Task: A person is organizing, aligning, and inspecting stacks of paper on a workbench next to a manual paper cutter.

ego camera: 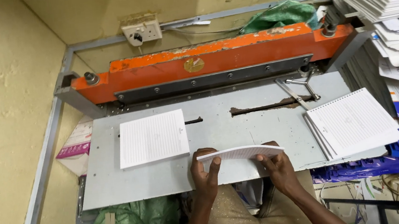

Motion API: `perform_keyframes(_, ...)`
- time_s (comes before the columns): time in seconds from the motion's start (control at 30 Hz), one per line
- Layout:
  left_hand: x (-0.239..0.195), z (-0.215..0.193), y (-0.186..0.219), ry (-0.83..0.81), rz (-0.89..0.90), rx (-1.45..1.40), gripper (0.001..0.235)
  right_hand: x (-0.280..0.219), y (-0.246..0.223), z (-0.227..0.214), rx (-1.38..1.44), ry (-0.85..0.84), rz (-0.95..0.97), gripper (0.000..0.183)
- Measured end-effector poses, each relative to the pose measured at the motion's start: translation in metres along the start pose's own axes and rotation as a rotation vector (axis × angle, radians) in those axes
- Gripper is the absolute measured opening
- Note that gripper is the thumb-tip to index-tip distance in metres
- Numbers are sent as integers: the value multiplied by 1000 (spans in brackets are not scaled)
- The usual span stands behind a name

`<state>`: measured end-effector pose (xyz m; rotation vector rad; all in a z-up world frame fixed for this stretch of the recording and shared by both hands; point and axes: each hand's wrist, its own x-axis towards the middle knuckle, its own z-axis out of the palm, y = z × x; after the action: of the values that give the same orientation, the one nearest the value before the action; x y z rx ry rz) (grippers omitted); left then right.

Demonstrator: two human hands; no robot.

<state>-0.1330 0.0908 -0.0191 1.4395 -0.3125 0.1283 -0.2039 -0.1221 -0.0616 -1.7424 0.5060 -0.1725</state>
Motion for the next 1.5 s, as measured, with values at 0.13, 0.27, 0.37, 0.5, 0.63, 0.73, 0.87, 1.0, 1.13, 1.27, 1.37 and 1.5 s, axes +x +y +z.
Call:
perform_keyframes(0.13,-4,14,-45,235,-107,15,29,-8,-30,1,52,14,206,52)
perform_keyframes(0.27,19,37,-8,231,-322,32,42,-31,-80,-19,115,8,338,66)
perform_keyframes(0.37,44,55,8,236,-479,-22,50,-31,-75,-18,658,6,404,26)
perform_keyframes(0.5,85,81,27,122,-689,303,36,-4,-93,-7,536,152,424,32)
perform_keyframes(0.63,127,85,-3,-84,-784,325,63,41,-82,-7,500,204,329,32)
perform_keyframes(0.73,150,64,-104,-151,-770,237,59,75,-63,-7,550,204,368,31)
perform_keyframes(0.87,126,67,-17,-163,-861,125,49,97,-67,-6,581,214,396,31)
perform_keyframes(1.0,120,74,4,-90,-756,143,50,105,-72,-3,587,216,420,31)
perform_keyframes(1.13,131,79,-8,-65,-743,116,51,115,-77,-3,630,215,428,34)
perform_keyframes(1.27,136,82,-7,-49,-759,80,50,124,-80,-6,625,201,429,31)
perform_keyframes(1.37,139,84,-9,-42,-769,64,50,123,-85,-9,640,199,436,31)
perform_keyframes(1.5,140,83,-16,-61,-745,50,51,122,-90,-11,629,198,457,32)
